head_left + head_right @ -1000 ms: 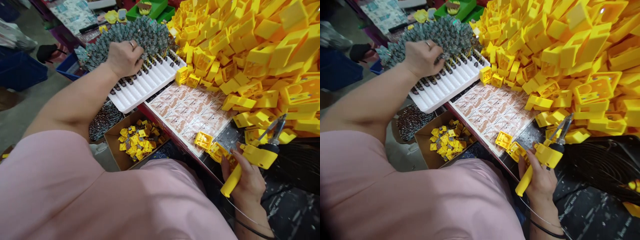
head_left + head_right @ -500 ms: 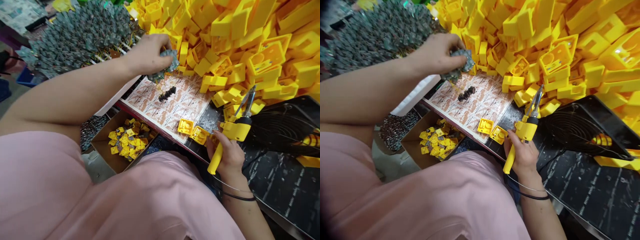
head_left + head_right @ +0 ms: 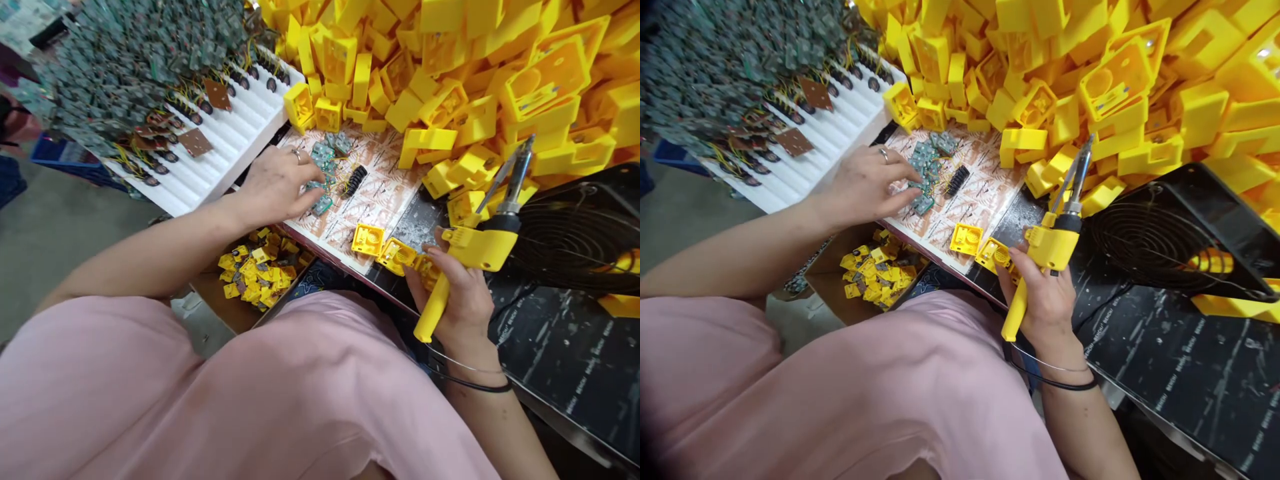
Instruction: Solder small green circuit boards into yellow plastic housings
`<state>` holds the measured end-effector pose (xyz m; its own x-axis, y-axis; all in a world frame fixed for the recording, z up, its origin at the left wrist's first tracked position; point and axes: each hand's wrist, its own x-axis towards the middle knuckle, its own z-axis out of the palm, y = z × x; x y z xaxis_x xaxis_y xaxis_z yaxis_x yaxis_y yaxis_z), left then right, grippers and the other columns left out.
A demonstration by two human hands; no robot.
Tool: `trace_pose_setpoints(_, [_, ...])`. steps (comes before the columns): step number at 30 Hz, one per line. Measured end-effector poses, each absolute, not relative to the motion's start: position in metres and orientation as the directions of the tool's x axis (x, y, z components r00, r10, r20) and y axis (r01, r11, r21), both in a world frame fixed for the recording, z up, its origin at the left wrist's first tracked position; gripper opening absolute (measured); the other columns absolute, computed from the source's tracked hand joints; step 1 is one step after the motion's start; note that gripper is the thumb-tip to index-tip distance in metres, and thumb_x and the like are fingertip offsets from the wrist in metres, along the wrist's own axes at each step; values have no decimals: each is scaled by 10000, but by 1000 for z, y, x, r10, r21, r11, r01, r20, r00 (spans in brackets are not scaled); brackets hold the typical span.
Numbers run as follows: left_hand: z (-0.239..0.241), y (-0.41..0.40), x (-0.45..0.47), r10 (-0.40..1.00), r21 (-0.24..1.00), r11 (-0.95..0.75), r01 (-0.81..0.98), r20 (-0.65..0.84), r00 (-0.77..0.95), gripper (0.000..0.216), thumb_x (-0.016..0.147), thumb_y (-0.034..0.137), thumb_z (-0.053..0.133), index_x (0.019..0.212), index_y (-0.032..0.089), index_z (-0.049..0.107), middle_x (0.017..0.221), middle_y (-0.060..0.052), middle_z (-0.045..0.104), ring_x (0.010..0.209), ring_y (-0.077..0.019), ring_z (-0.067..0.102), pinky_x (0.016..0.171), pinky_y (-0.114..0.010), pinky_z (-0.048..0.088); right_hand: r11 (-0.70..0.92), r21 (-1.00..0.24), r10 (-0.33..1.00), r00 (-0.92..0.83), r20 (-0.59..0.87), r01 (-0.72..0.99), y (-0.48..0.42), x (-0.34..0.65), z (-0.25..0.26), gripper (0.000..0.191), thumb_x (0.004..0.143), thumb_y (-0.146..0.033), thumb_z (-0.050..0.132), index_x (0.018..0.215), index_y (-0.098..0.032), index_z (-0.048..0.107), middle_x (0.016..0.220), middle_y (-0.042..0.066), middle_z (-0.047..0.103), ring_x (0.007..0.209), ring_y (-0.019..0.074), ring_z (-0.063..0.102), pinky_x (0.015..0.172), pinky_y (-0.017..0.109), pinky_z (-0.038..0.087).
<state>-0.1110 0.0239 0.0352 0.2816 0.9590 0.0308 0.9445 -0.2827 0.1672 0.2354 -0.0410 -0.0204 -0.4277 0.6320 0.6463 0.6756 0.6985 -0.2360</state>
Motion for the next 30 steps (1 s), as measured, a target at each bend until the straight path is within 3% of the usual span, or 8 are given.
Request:
trace_pose_setpoints(4, [21,31,-88,966,91,-259,961,26,258,465,918,648,664,1053,219,781,1176,-104,775,1257,-372,634,1160,-596,439,727,-285,646,-479,595,625,-39,217,-14,685,978,-204,777,1580,-285,460,1228,78,801,1106,273,798,1021,431,619])
trace_pose_setpoints(7, [26,51,-80,958,144,-280,949,-28,286,288,876,495,722,842,209,742,1046,-90,773,1174,-346,670,1104,-559,478,729,-294,661,-521,540,618,-30,199,-17,523,1036,-253,694,1518,-298,497,1098,30,780,1000,241,772,1085,436,568])
trace_pose_setpoints(12, [71,93,-76,942,656,-79,750,-197,272,203,853,177,706,677,198,608,673,9,623,680,-123,569,830,-397,533,733,-264,663,-569,487,627,-21,192,-28,453,1090,-252,569,1531,-310,491,1110,38,753,961,226,734,1046,423,562])
trace_pose_setpoints(15, [93,102,-73,965,883,22,468,-141,219,244,991,176,644,779,198,525,689,38,596,666,-76,570,804,-349,541,701,-223,683,-547,484,677,-26,202,-27,429,1084,-294,604,1509,-305,541,993,29,719,878,230,713,964,415,577])
trace_pose_setpoints(18, [101,100,-71,972,969,-8,249,-51,228,240,1073,201,584,848,188,503,786,27,643,730,-61,622,853,-317,553,710,-212,672,-556,489,672,-31,210,-21,451,1068,-332,653,1507,-278,564,930,18,692,859,228,693,909,387,572])
trace_pose_setpoints(22, [98,98,-70,953,889,-45,455,-98,285,201,1021,290,678,886,143,651,758,12,663,675,-64,535,834,-370,572,704,-225,686,-563,461,673,-31,208,-17,486,1066,-299,644,1540,-308,535,1009,18,734,907,219,704,981,384,551])
trace_pose_setpoints(25, [90,94,-70,897,628,-191,755,-201,394,170,909,309,766,811,181,713,642,21,651,649,-88,526,773,-352,556,692,-237,702,-560,440,682,-28,202,-18,512,1077,-308,624,1568,-309,481,1132,41,758,1006,237,732,1069,420,524])
trace_pose_setpoints(30, [64,59,-71,811,461,-393,796,-234,536,245,908,423,665,955,212,781,753,24,745,781,-164,734,853,-328,576,758,-228,633,-602,487,612,-25,195,-14,539,1104,-305,594,1613,-257,425,1013,27,738,896,216,723,973,376,539])
